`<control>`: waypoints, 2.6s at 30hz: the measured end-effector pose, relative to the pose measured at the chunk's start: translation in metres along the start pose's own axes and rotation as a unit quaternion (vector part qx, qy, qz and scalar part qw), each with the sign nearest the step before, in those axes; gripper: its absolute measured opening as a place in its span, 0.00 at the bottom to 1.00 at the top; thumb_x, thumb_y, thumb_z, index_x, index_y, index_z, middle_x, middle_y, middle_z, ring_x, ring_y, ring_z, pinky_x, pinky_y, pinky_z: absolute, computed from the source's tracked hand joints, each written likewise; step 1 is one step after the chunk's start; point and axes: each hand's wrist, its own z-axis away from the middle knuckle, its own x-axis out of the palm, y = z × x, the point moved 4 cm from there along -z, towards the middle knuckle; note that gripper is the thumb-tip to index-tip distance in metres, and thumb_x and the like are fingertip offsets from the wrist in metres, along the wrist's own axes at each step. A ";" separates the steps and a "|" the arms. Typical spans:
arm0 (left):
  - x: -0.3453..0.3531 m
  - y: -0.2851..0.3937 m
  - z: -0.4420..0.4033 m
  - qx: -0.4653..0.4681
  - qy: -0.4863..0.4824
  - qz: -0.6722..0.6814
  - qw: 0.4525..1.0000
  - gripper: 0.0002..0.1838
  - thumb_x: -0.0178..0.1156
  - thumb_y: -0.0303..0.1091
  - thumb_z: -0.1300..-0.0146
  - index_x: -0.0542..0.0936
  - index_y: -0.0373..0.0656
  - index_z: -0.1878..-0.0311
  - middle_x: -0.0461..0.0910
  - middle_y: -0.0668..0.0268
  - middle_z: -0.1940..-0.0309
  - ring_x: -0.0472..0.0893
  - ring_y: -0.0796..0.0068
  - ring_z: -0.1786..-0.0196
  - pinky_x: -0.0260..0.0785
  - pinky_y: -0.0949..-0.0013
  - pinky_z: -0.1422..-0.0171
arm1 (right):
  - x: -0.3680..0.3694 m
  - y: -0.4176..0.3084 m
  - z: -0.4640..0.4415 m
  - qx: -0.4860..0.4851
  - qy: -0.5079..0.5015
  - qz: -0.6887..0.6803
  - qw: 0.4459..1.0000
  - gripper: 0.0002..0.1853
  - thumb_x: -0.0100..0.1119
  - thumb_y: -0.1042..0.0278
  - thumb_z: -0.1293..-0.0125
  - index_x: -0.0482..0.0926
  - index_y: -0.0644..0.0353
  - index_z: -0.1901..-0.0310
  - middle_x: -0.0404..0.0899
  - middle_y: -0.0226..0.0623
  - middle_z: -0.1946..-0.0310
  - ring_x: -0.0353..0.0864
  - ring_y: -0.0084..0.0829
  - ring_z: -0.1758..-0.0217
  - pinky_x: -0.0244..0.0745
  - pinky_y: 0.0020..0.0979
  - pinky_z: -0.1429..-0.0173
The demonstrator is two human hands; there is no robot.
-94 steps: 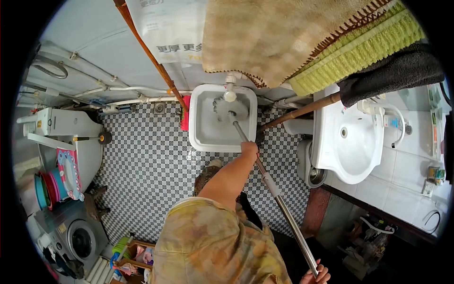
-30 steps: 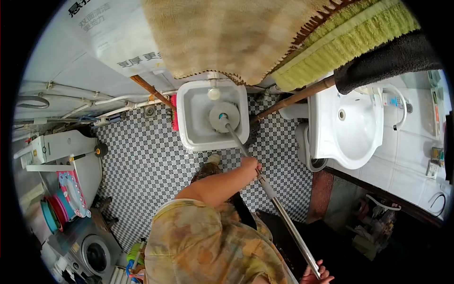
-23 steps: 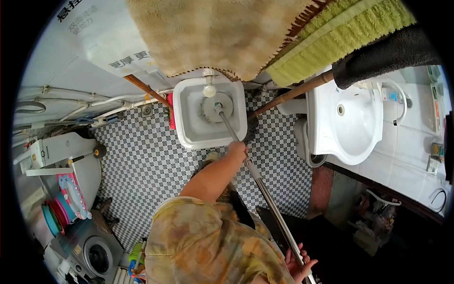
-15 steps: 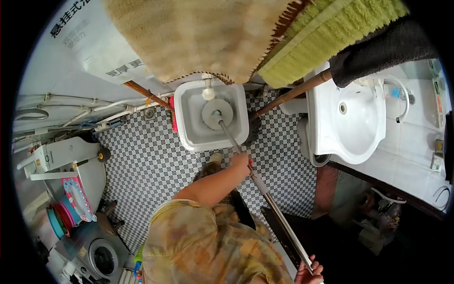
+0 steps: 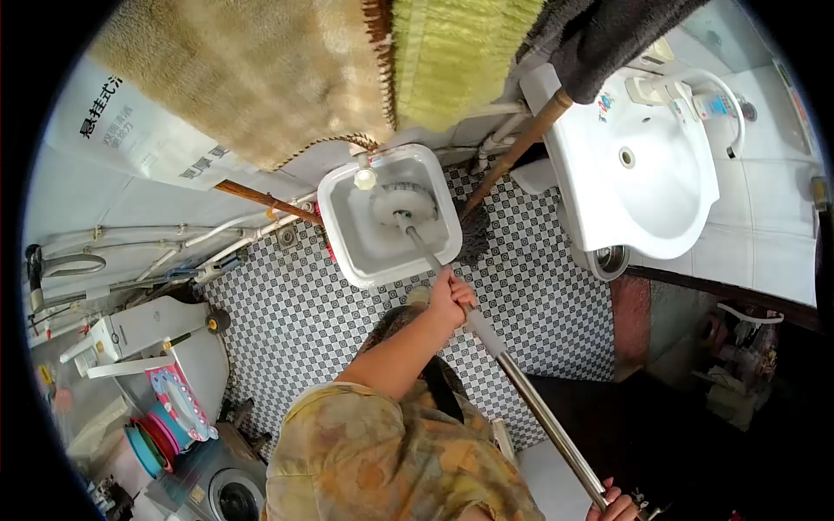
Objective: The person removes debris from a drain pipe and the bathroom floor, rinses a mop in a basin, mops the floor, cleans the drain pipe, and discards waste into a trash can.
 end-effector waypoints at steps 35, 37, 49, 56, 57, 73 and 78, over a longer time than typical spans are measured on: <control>-0.081 0.103 -0.046 0.156 0.178 -0.514 0.824 0.06 0.48 0.24 0.49 0.70 0.33 0.79 0.67 0.59 0.85 0.68 0.68 0.84 0.65 0.68 0.83 | 0.031 0.166 0.111 0.175 0.388 -0.088 0.901 0.12 0.50 0.60 0.41 0.72 0.61 0.66 0.74 0.35 0.63 0.74 0.29 0.63 0.71 0.33 0.53; -0.085 0.091 -0.036 0.202 0.187 -0.544 0.793 0.07 0.47 0.24 0.50 0.69 0.36 0.82 0.65 0.60 0.86 0.65 0.68 0.84 0.60 0.67 0.84 | 0.014 0.151 0.129 0.170 0.346 -0.011 0.923 0.11 0.50 0.60 0.41 0.71 0.60 0.67 0.72 0.34 0.66 0.73 0.27 0.66 0.72 0.29 0.60; -0.087 0.108 -0.051 0.198 0.213 -0.542 0.789 0.05 0.46 0.25 0.47 0.66 0.32 0.73 0.66 0.59 0.87 0.68 0.68 0.88 0.63 0.66 0.86 | 0.021 0.179 0.137 0.210 0.402 0.007 0.891 0.10 0.52 0.60 0.41 0.68 0.56 0.66 0.71 0.29 0.68 0.66 0.17 0.75 0.67 0.20 0.61; -0.083 0.126 -0.074 0.223 0.243 -0.586 0.741 0.07 0.44 0.26 0.48 0.70 0.35 0.77 0.69 0.57 0.85 0.71 0.67 0.83 0.58 0.64 0.85 | 0.037 0.173 0.109 0.152 0.290 0.098 0.940 0.07 0.53 0.64 0.42 0.65 0.54 0.67 0.68 0.36 0.63 0.64 0.24 0.67 0.61 0.24 0.60; -0.079 0.118 -0.069 0.228 0.234 -0.591 0.738 0.07 0.44 0.26 0.48 0.70 0.35 0.77 0.69 0.57 0.85 0.71 0.67 0.83 0.58 0.64 0.85 | 0.031 0.168 0.112 0.114 0.276 0.119 0.947 0.07 0.53 0.66 0.42 0.66 0.55 0.66 0.68 0.37 0.63 0.64 0.26 0.64 0.61 0.26 0.57; -0.083 0.108 -0.059 0.220 0.231 -0.472 0.822 0.17 0.45 0.42 0.41 0.67 0.37 0.77 0.64 0.62 0.89 0.65 0.70 0.88 0.61 0.67 0.84 | 0.017 0.159 0.097 0.082 0.142 0.234 0.958 0.10 0.51 0.63 0.44 0.65 0.60 0.72 0.66 0.37 0.69 0.62 0.25 0.67 0.59 0.22 0.62; -0.090 0.131 -0.091 0.201 0.264 -0.545 0.770 0.18 0.47 0.42 0.40 0.68 0.35 0.76 0.64 0.64 0.89 0.64 0.71 0.89 0.59 0.70 0.85 | 0.029 0.168 0.077 0.086 0.147 0.230 0.958 0.09 0.51 0.63 0.43 0.66 0.59 0.71 0.67 0.37 0.69 0.64 0.26 0.66 0.60 0.24 0.61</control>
